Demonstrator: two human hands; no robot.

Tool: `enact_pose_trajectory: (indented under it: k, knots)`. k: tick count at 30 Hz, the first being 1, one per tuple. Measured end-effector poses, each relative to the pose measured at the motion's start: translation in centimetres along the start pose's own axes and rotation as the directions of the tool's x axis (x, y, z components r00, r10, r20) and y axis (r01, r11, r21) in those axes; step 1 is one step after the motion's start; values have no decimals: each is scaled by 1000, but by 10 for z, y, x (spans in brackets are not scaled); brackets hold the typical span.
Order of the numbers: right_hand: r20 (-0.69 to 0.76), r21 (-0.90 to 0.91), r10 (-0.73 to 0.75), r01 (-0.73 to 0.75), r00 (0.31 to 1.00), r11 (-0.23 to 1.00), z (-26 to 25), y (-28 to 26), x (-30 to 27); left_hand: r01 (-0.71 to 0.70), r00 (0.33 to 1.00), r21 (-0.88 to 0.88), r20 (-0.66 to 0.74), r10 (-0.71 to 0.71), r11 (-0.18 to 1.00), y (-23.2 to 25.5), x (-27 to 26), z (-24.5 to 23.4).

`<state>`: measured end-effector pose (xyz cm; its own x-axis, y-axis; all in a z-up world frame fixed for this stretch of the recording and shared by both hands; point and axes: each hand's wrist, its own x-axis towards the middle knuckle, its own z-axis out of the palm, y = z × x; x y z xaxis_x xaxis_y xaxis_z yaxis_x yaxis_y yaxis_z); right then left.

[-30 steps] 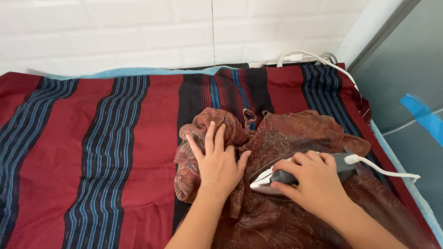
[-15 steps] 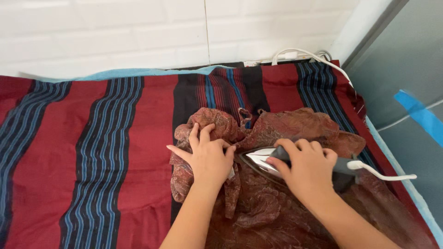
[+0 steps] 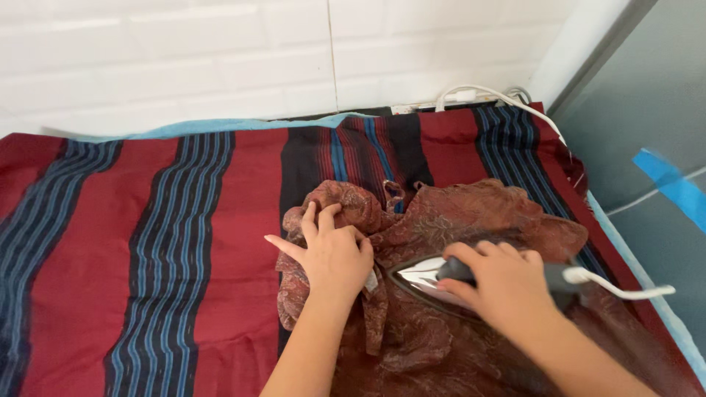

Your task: The person irons a brown patterned garment on a striped bedsheet. They repeatedly smooth the fabric with their hands and move the iron back and forth over different sections of the clothing, adjusting the garment's position as needed.

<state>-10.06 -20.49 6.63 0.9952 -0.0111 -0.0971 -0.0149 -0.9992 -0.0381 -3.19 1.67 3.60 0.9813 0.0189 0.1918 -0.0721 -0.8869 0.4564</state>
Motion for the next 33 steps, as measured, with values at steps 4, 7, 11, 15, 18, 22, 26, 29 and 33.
enact_pose_trajectory:
  k: [4, 7, 11, 15, 18, 22, 26, 29, 33]
  knots:
    - [-79, 119, 4, 6, 997, 993, -5, 15, 1, 29, 998, 27, 47, -30, 999, 1, 1, 1]
    - [-217, 193, 42, 1, 975, 981, -2, 13, 4, 53, 997, 0, 54, -53, 999, 1, 3, 3]
    - [-247, 97, 38, -14, 968, 995, 7, -9, 17, 49, 995, 22, 80, -51, 999, -1, 3, 6]
    - [-350, 114, 9, 33, 937, 993, 8, -28, 27, -8, 1000, 22, -11, 8, 1000, -5, 0, 8]
    - [-380, 54, -12, 35, 925, 998, 9, -40, 35, -114, 990, 107, -66, 122, 988, -6, -8, 6]
    - [-250, 67, 0, 17, 968, 998, 0, -35, 41, -232, 960, 244, -98, 262, 941, -7, -16, -3]
    - [-174, 110, -86, 106, 981, 988, -4, -22, 31, -249, 943, 248, -157, 292, 936, -10, -20, -15]
    - [-108, 121, -91, 104, 990, 987, -4, -9, 12, -259, 939, 218, -171, 299, 941, -12, -24, -24]
    - [62, 149, 20, -29, 998, 988, -16, 17, -8, -288, 919, 240, -203, 338, 927, -13, -37, -24]
